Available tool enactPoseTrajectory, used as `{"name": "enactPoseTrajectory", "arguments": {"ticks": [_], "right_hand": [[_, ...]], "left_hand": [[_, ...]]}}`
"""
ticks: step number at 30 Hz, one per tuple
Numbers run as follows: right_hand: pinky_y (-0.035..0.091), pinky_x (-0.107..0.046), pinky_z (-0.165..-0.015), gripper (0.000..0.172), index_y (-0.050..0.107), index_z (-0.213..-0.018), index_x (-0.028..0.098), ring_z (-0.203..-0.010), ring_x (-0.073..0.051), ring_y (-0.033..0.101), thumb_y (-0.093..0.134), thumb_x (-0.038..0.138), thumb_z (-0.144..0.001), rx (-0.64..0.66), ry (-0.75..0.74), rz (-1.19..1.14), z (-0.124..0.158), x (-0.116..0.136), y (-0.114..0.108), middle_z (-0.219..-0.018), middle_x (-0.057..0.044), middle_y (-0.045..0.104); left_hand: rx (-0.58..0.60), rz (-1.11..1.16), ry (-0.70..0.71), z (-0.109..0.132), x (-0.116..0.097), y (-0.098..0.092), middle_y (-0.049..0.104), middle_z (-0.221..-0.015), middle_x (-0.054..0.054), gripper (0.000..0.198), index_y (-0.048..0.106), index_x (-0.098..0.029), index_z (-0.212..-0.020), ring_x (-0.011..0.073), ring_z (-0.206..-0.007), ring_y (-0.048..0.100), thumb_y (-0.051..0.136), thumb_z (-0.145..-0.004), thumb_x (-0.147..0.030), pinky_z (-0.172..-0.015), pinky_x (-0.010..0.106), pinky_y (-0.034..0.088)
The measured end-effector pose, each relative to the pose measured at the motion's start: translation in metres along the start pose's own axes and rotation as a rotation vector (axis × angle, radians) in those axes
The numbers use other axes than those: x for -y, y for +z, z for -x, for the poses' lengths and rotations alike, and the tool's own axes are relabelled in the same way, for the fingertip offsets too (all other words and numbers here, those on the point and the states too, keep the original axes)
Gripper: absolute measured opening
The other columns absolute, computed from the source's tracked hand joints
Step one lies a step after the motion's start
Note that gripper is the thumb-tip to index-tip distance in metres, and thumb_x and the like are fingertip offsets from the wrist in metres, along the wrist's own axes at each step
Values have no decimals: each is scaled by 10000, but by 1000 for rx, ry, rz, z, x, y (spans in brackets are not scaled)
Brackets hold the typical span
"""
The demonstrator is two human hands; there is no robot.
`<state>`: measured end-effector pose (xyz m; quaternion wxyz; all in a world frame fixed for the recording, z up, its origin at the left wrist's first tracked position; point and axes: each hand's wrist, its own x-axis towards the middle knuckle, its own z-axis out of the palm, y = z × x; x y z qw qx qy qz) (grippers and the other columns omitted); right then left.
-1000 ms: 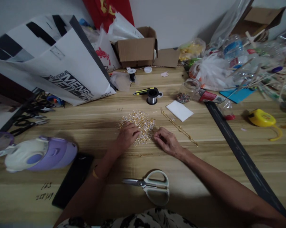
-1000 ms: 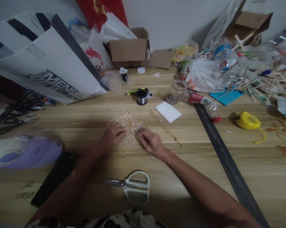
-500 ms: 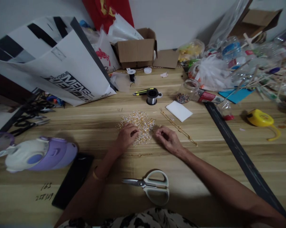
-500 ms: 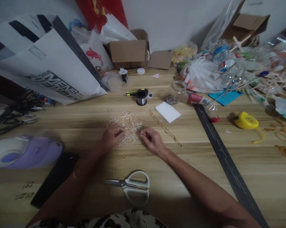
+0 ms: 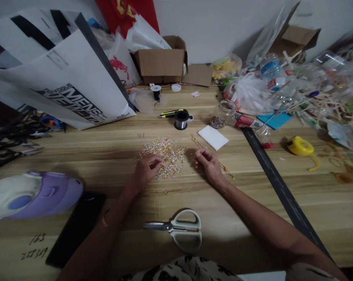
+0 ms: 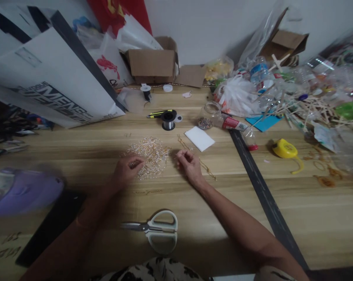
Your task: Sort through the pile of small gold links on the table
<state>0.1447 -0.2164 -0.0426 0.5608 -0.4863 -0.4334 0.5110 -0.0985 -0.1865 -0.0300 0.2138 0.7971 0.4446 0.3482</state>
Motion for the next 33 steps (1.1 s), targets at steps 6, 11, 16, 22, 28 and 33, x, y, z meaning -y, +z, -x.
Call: {"name": "enactPoseTrajectory", "arguments": {"ticks": [6, 11, 16, 22, 28, 33], "right_hand": [[408, -185, -440, 279, 548, -750, 190, -477, -78, 460, 686, 433, -756, -76, -4, -112, -4, -5, -3, -567, 50, 504], [418, -171, -439, 265, 537, -747, 192, -500, -77, 456, 695, 404, -750, -114, -24, -174, -6, -5, -4, -576, 52, 501], [407, -175, -428, 294, 525, -742, 197, -487, -76, 452, 704, 430, -728, -119, -9, -169, -7, -5, -5, -566, 57, 488], [400, -177, -428, 283, 519, -740, 200, -482, -76, 444, 694, 423, -736, -133, -19, -163, -7, -6, -5, -574, 54, 478], [317, -171, -390, 279, 481, -765, 221, -464, -80, 373, 644, 447, -777, -158, -25, -116, -4, -1, -3, -571, 64, 409], [341, -217, -470, 203, 506, -790, 201, -530, -103, 405, 546, 382, -872, -69, -265, 193, 11, 4, 4, -631, 30, 436]], "left_hand": [[9, 21, -36, 2, 2, 0, 698, -806, 47, 101, 652, -174, -765, 161, -775, 635, 571, -811, -214, -726, 282, 502], [10, 24, -44, 3, 4, 0, 690, -777, 32, 102, 649, -169, -761, 143, -735, 632, 571, -805, -218, -705, 254, 498], [-14, 25, -30, 2, 4, 0, 672, -727, 24, 101, 637, -167, -722, 135, -688, 617, 574, -793, -204, -671, 247, 487], [-16, 30, -18, 1, 0, -2, 667, -719, 27, 105, 639, -172, -704, 145, -701, 612, 584, -789, -200, -688, 266, 486], [-22, 62, -33, 2, 2, 0, 679, -743, 30, 98, 654, -181, -717, 148, -703, 615, 607, -788, -229, -698, 277, 498], [-8, 73, -28, 1, 4, 0, 680, -737, 31, 80, 660, -182, -724, 154, -710, 622, 614, -780, -214, -699, 282, 500]]}}
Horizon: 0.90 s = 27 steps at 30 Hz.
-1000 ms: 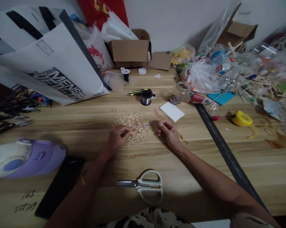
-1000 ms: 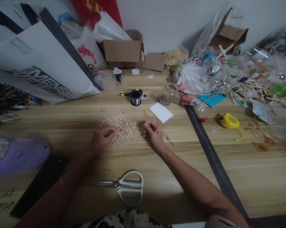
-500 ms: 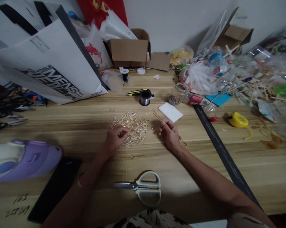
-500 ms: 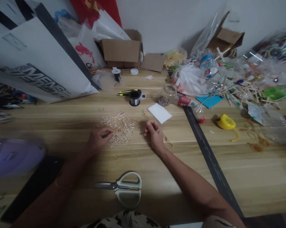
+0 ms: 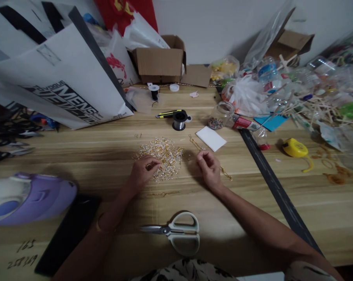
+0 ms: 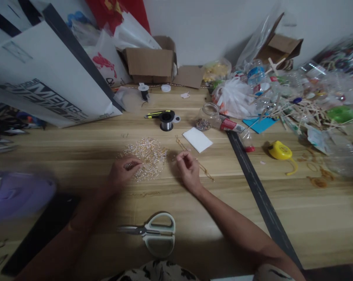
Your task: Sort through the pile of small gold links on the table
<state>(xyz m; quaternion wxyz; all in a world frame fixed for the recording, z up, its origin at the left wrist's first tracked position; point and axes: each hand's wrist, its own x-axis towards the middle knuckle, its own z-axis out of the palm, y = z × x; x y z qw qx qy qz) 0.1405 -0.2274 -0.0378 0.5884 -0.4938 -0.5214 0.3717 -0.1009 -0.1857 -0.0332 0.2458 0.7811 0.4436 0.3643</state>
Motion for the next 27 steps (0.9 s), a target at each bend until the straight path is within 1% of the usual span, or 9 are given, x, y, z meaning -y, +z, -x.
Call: {"name": "enactPoseTrajectory", "arguments": {"ticks": [2, 5, 6, 8, 11, 16, 20, 24, 27], "right_hand": [[383, -247, -535, 143, 510, -809, 197, -599, -128, 457, 508, 309, -897, 111, -185, 148, 7, 3, 2, -687, -3, 489], [404, -264, -578, 46, 511, -855, 202, -667, -154, 513, 486, 199, -895, 371, -510, 358, 15, 4, 3, -727, -32, 549], [406, -262, -584, 39, 510, -881, 202, -688, -158, 529, 484, 175, -893, 435, -599, 419, 17, 4, 3, -737, -37, 565], [406, -254, -592, 62, 507, -926, 196, -720, -158, 549, 478, 150, -896, 495, -716, 517, 19, 3, 2, -757, -44, 588], [407, -246, -593, 67, 504, -942, 188, -718, -151, 558, 465, 146, -907, 494, -771, 595, 19, 5, 2, -765, -45, 599], [423, -245, -593, 61, 508, -947, 179, -718, -146, 570, 467, 147, -916, 535, -815, 619, 18, 10, 4, -778, -49, 611], [415, -245, -541, 46, 516, -947, 159, -701, -144, 594, 495, 143, -910, 549, -884, 647, 21, 11, 5, -780, -57, 626], [417, -249, -502, 39, 529, -929, 171, -653, -133, 603, 494, 159, -915, 556, -957, 663, 24, 10, 6, -753, -41, 635], [409, -256, -481, 43, 546, -918, 176, -613, -126, 598, 503, 168, -915, 565, -985, 681, 26, 12, 6, -741, -33, 641]], "left_hand": [[0, -2, 19, 0, 0, 0, 682, -733, 31, 73, 662, -183, -729, 156, -712, 624, 616, -780, -208, -703, 288, 499], [0, 0, 27, 0, 1, 1, 687, -743, 33, 78, 665, -186, -728, 158, -722, 628, 615, -784, -210, -707, 291, 500], [2, 0, 24, 0, 1, 2, 688, -746, 33, 84, 666, -186, -728, 158, -724, 629, 613, -787, -216, -708, 290, 501], [14, -3, 20, 0, 2, 2, 688, -750, 34, 93, 666, -184, -735, 154, -724, 629, 610, -794, -228, -709, 286, 501], [14, -7, 35, 0, 2, 2, 683, -737, 30, 91, 661, -183, -735, 148, -710, 624, 611, -797, -228, -694, 277, 498], [5, -3, 60, 0, 1, 2, 679, -737, 30, 83, 656, -185, -738, 149, -718, 624, 612, -801, -216, -691, 275, 495], [9, 9, 62, 1, 2, 3, 679, -762, 35, 57, 658, -184, -765, 153, -734, 625, 612, -795, -200, -696, 276, 494], [25, 11, 45, 2, 2, 4, 682, -805, 47, 76, 667, -183, -831, 157, -756, 629, 598, -798, -186, -709, 283, 499], [31, 19, 49, 2, 1, 5, 682, -801, 49, 66, 663, -180, -810, 159, -759, 628, 599, -795, -181, -711, 285, 497]]}}
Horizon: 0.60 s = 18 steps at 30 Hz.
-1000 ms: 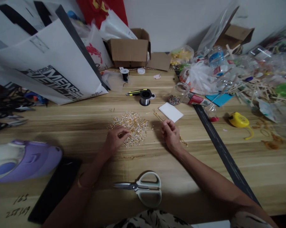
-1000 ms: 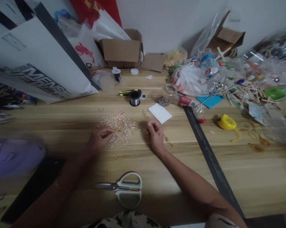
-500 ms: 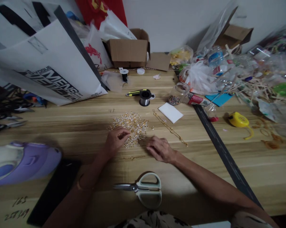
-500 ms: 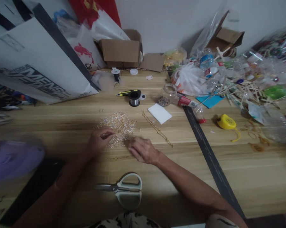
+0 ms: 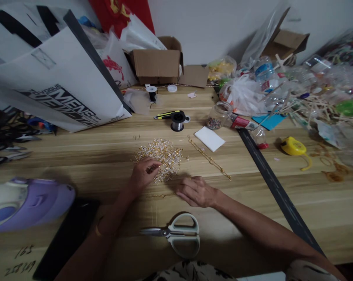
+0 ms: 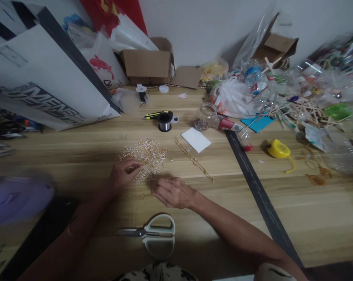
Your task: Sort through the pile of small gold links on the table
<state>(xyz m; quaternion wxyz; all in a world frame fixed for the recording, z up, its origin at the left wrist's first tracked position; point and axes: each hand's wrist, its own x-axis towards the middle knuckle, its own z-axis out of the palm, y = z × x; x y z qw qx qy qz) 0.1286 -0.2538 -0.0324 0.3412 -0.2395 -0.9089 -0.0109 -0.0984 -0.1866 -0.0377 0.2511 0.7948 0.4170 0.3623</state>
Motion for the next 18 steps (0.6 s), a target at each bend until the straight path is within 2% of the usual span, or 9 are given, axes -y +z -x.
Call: {"name": "enactPoseTrajectory", "arguments": {"ticks": [11, 18], "right_hand": [[344, -236, -452, 69, 543, -885, 136, -549, -87, 537, 492, 157, -927, 30, -83, 58, -7, 11, -4, -689, 4, 589], [346, -240, -492, 62, 531, -880, 137, -609, -96, 556, 491, 149, -926, 37, -79, 80, -5, 6, -1, -724, -1, 593]], "left_hand": [[6, -15, 9, -1, -7, 2, 653, -759, 36, 75, 647, -174, -769, 152, -733, 608, 586, -812, -186, -699, 276, 479], [49, -116, 83, -2, -2, 6, 649, -840, 51, 112, 664, -183, -833, 171, -834, 593, 560, -819, -144, -784, 316, 466]]}}
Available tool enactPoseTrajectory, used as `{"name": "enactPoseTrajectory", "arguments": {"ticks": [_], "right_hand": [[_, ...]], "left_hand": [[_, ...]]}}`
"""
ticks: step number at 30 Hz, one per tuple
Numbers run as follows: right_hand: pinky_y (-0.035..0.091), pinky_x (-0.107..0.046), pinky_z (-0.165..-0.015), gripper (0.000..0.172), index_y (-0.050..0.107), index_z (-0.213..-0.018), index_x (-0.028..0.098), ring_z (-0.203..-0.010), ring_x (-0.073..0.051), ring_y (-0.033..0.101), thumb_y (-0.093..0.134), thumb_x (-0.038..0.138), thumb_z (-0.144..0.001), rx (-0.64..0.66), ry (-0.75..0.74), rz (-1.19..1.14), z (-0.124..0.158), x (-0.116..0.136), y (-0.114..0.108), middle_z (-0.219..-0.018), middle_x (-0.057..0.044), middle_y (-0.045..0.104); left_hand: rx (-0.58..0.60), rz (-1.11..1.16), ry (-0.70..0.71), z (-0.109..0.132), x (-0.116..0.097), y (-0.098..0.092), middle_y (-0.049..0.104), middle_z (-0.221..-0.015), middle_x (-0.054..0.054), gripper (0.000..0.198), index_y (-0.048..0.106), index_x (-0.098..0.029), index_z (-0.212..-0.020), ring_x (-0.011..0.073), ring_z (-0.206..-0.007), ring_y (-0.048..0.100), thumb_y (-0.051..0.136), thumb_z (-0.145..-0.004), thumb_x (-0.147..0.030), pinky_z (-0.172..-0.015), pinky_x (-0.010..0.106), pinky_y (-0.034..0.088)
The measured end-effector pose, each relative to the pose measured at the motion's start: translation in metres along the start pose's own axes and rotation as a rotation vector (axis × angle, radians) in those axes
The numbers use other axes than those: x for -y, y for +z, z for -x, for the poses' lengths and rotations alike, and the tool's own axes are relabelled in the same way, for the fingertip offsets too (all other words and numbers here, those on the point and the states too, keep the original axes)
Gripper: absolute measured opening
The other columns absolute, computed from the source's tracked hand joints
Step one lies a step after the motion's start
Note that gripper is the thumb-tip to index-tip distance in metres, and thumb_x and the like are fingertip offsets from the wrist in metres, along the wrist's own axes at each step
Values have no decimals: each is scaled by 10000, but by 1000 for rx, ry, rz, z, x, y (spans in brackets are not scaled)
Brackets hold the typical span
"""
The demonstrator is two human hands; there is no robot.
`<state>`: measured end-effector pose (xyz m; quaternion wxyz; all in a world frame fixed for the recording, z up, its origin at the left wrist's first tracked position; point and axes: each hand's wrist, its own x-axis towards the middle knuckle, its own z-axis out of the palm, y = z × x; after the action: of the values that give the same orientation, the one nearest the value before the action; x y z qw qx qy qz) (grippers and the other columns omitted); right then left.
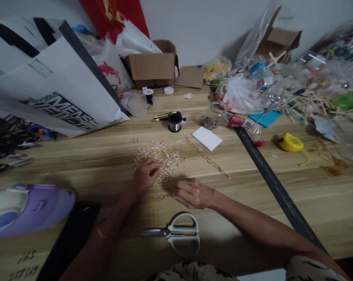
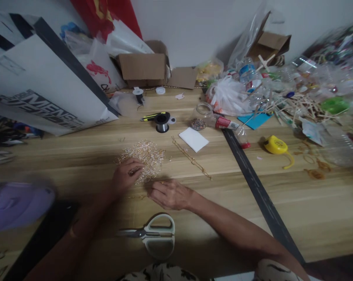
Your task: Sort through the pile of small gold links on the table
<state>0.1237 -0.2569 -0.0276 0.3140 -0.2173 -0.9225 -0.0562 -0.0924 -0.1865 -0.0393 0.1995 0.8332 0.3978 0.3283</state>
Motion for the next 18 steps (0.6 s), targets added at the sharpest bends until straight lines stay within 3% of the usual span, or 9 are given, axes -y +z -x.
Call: {"name": "enactPoseTrajectory", "arguments": {"ticks": [5, 10, 18], "right_hand": [[359, -240, -503, 70, 519, -904, 138, -616, -96, 548, 464, 164, -940, 3, 7, 2, 1, -1, 1, -752, -9, 594], [366, -238, -506, 87, 508, -891, 145, -607, -97, 540, 444, 167, -947, 15, 17, -13, 2, -2, 1, -759, -10, 588], [387, -229, -518, 91, 507, -864, 137, -629, -104, 562, 451, 146, -935, 14, -20, 3, 3, -3, 2, -766, -17, 588]], "left_hand": [[3, -57, 54, -8, -6, 2, 633, -842, 47, 118, 658, -180, -864, 167, -841, 567, 544, -842, -158, -799, 323, 451], [102, -81, 132, -25, -21, 9, 648, -833, 33, 100, 656, -182, -833, 168, -832, 554, 557, -847, -172, -817, 338, 430], [220, -257, 134, -65, -41, 40, 629, -834, 56, 184, 687, -173, -812, 207, -883, 504, 514, -867, -201, -836, 359, 410]]}}
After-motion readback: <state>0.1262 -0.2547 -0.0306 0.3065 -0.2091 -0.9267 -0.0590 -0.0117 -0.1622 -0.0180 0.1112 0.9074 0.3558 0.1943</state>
